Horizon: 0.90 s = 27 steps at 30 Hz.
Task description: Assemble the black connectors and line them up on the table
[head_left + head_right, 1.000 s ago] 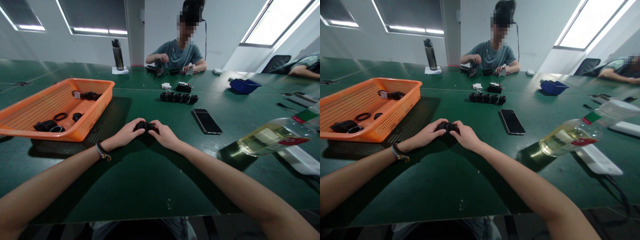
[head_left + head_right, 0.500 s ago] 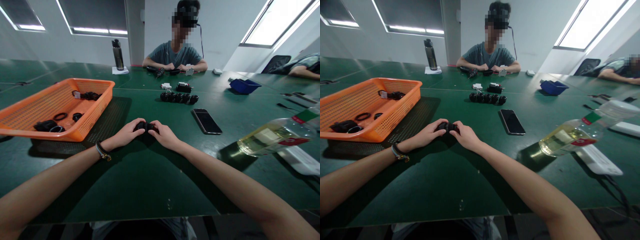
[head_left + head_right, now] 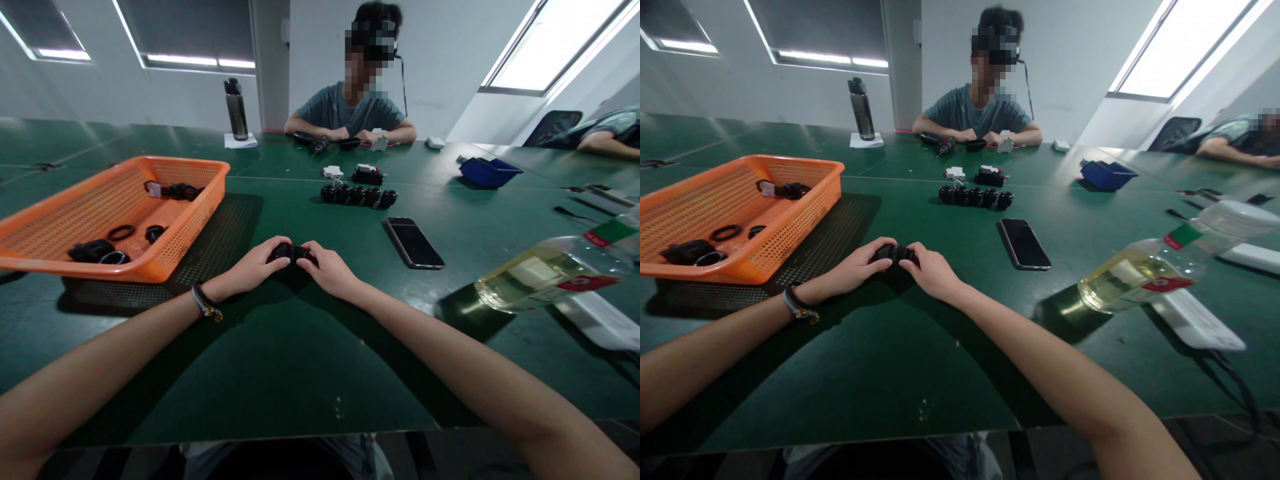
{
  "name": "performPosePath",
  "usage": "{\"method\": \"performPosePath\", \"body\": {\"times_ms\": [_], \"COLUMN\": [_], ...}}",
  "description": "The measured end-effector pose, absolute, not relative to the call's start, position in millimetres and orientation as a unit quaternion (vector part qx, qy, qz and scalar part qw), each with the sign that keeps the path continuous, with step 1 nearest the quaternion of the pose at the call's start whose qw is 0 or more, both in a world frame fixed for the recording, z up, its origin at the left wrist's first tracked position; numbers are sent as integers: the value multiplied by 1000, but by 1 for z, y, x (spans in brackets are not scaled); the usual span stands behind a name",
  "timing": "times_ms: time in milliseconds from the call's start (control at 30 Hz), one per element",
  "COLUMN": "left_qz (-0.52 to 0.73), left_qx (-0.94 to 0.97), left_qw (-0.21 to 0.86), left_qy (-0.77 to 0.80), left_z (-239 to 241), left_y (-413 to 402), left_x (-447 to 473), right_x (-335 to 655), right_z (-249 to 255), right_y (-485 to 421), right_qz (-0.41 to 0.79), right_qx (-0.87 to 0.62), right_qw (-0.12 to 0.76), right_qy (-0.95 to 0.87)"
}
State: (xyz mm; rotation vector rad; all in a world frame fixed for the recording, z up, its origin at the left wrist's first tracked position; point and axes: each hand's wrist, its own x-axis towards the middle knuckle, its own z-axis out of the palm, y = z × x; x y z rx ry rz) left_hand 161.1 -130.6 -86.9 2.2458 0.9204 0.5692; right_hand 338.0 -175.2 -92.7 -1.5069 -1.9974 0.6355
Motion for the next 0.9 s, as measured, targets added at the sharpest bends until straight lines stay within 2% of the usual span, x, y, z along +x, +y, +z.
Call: {"method": "performPosePath", "body": {"times_ms": [900], "left_qz": [218], "left_qx": [853], "left_qw": [321], "left_qy": [349], "left_z": [-87], "left_y": [-130], "left_x": [161], "right_x": [338], "right_z": [-95], "right_y": [-174], "right_qz": [222], "right_qx": [-555], "right_qw": [281], "right_qy": [-751]}}
